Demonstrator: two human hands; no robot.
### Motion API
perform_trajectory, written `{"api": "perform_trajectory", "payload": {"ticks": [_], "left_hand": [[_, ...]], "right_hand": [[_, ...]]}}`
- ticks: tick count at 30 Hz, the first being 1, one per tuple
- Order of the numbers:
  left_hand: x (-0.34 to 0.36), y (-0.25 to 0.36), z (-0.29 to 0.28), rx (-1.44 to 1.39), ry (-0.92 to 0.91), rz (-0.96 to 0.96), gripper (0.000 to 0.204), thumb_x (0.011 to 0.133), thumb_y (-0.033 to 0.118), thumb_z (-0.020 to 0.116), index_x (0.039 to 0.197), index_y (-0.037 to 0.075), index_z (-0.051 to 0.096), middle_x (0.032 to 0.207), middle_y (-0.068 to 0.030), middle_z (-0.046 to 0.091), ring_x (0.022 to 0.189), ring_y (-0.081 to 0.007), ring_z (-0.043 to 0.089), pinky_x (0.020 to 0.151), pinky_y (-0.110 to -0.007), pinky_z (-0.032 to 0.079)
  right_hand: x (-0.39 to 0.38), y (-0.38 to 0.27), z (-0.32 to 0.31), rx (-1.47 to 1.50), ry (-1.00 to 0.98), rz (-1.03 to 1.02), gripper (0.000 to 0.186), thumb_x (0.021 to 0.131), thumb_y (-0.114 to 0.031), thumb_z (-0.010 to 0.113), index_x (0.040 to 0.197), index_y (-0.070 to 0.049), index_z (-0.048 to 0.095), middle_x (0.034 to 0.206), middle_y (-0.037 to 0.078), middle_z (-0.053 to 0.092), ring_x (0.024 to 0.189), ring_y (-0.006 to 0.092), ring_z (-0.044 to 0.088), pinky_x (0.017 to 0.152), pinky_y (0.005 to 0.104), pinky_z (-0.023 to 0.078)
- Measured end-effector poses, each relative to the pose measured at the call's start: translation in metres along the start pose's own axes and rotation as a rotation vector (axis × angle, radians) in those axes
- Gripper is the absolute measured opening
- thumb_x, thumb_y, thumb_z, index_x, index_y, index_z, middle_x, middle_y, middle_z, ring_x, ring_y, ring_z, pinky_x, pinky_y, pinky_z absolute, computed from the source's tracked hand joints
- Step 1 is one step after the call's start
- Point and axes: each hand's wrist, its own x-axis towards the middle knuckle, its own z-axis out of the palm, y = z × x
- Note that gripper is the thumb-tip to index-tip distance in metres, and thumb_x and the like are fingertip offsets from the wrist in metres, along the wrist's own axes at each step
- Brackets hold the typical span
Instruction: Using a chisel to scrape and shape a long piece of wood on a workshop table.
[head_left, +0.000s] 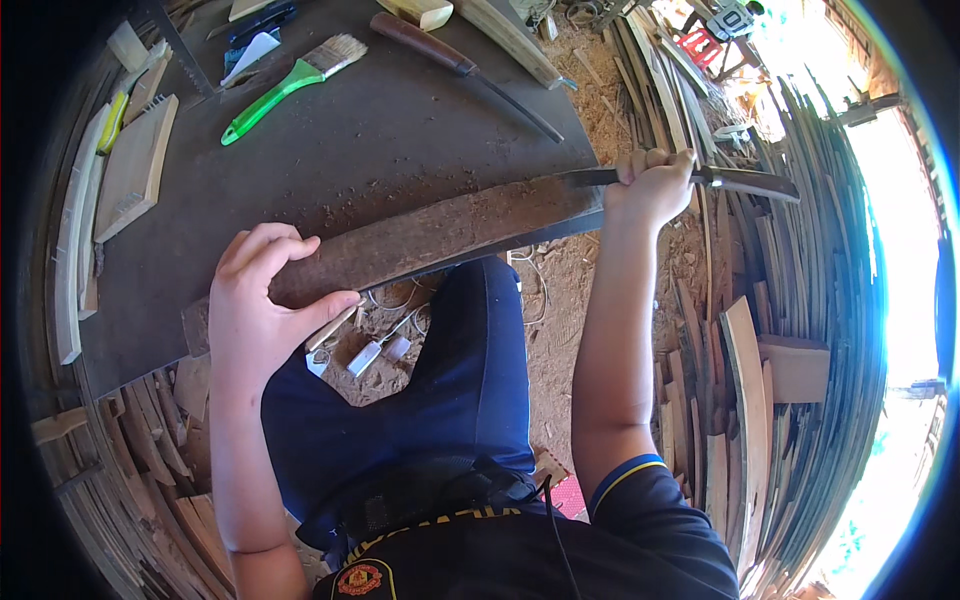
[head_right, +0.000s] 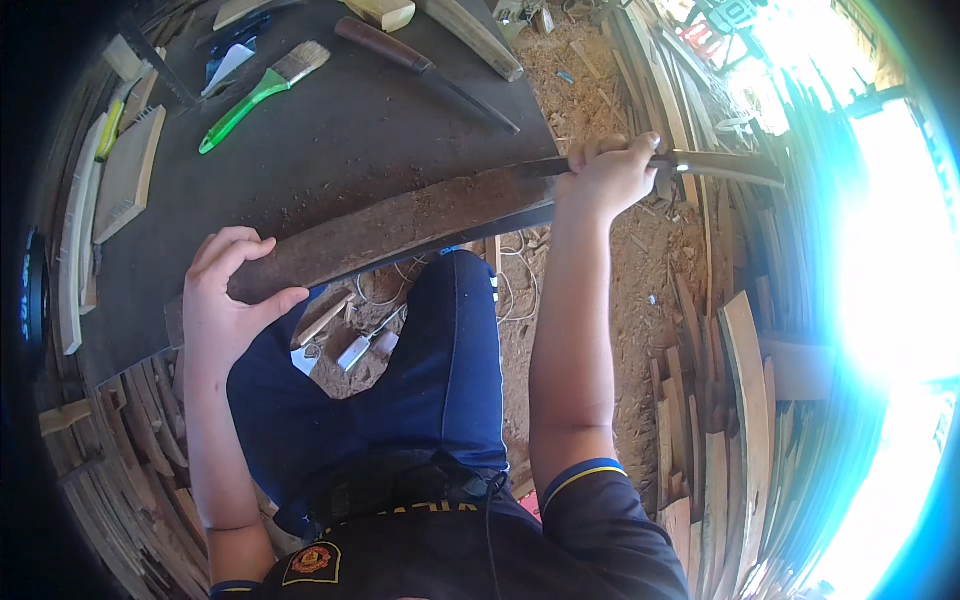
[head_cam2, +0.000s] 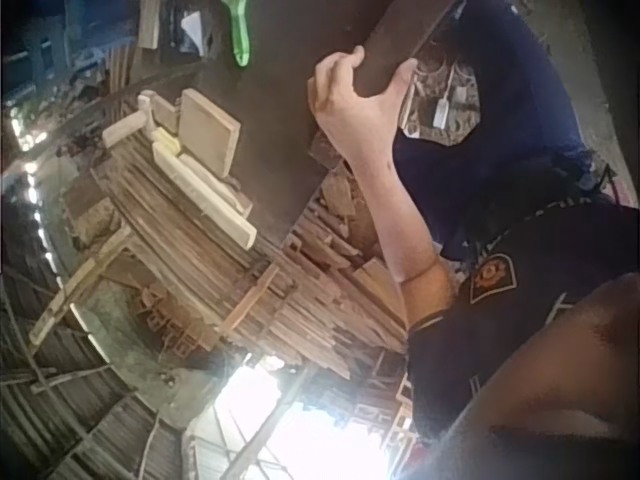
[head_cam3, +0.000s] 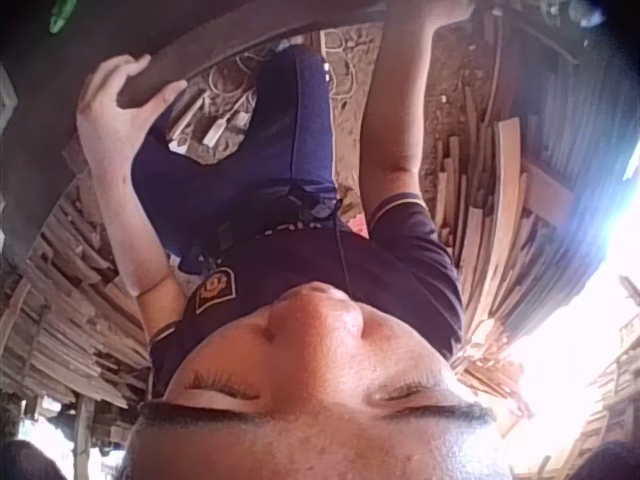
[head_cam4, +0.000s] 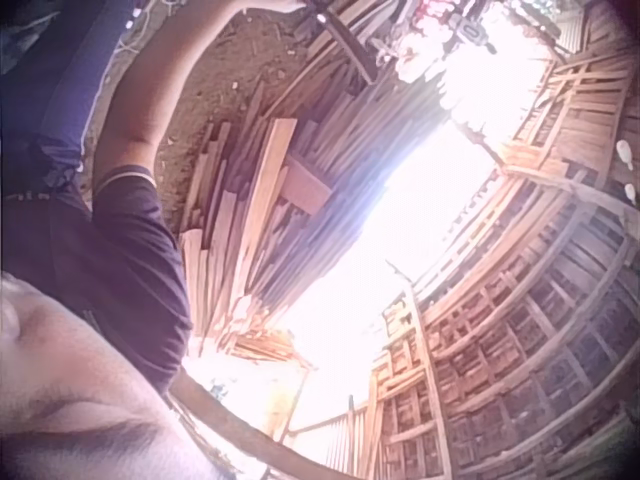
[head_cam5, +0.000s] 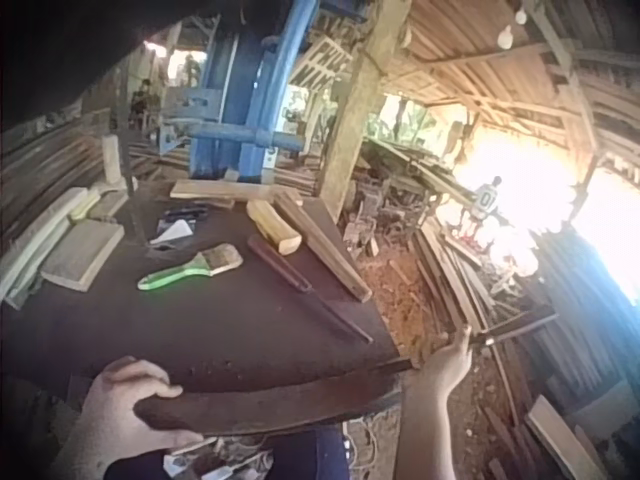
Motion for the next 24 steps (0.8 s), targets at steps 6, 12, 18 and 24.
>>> {"api": "perform_trajectory", "payload": {"ticks": [6, 12, 18, 24], "left_hand": [[0.002, -0.002, -0.005, -0.003, -0.003, -0.056, 0.051, 0.059, 0.024, 0.095, 0.098, 0.001, 0.071, 0.1, -0.0098, 0.067, 0.095, -0.0279, 0.065, 0.084, -0.039, 0.053], [0.008, 0.012, -0.016, 0.047, -0.017, -0.07, 0.049, 0.058, 0.029, 0.094, 0.095, 0.005, 0.072, 0.099, -0.0085, 0.068, 0.095, -0.029, 0.065, 0.086, -0.04, 0.052], [-0.01, -0.006, -0.008, 0.194, 0.081, 0.057, 0.05, 0.061, 0.046, 0.092, 0.09, 0.01, 0.073, 0.093, -0.003, 0.067, 0.087, -0.026, 0.066, 0.081, -0.04, 0.054], [-0.016, -0.033, -0.04, 0.308, 0.086, 0.093, 0.052, 0.057, 0.047, 0.092, 0.088, 0.01, 0.072, 0.091, -0.0033, 0.065, 0.082, -0.0257, 0.066, 0.077, -0.04, 0.054]], "right_hand": [[-0.032, 0.016, 0.015, 0.108, -0.177, 0.099, 0.041, 0.108, -0.033, 0.047, 0.073, -0.016, 0.034, 0.054, -0.003, 0.032, 0.04, 0.0111, 0.027, 0.036, 0.0289, 0.024], [-0.011, 0.004, -0.025, 0.197, -0.069, 0.097, 0.033, 0.106, -0.037, 0.051, 0.079, -0.018, 0.047, 0.058, -0.006, 0.04, 0.042, 0.0079, 0.033, 0.036, 0.0261, 0.024], [-0.044, 0.018, -0.036, 0.332, -0.039, -0.065, 0.025, 0.108, -0.032, 0.052, 0.088, -0.021, 0.042, 0.058, -0.007, 0.029, 0.042, 0.0052, 0.025, 0.037, 0.0247, 0.021], [-0.073, 0.035, -0.029, 0.444, -0.232, 0.108, 0.017, 0.108, -0.029, 0.051, 0.095, -0.021, 0.043, 0.062, -0.005, 0.032, 0.046, 0.0091, 0.031, 0.042, 0.0278, 0.027]]}}
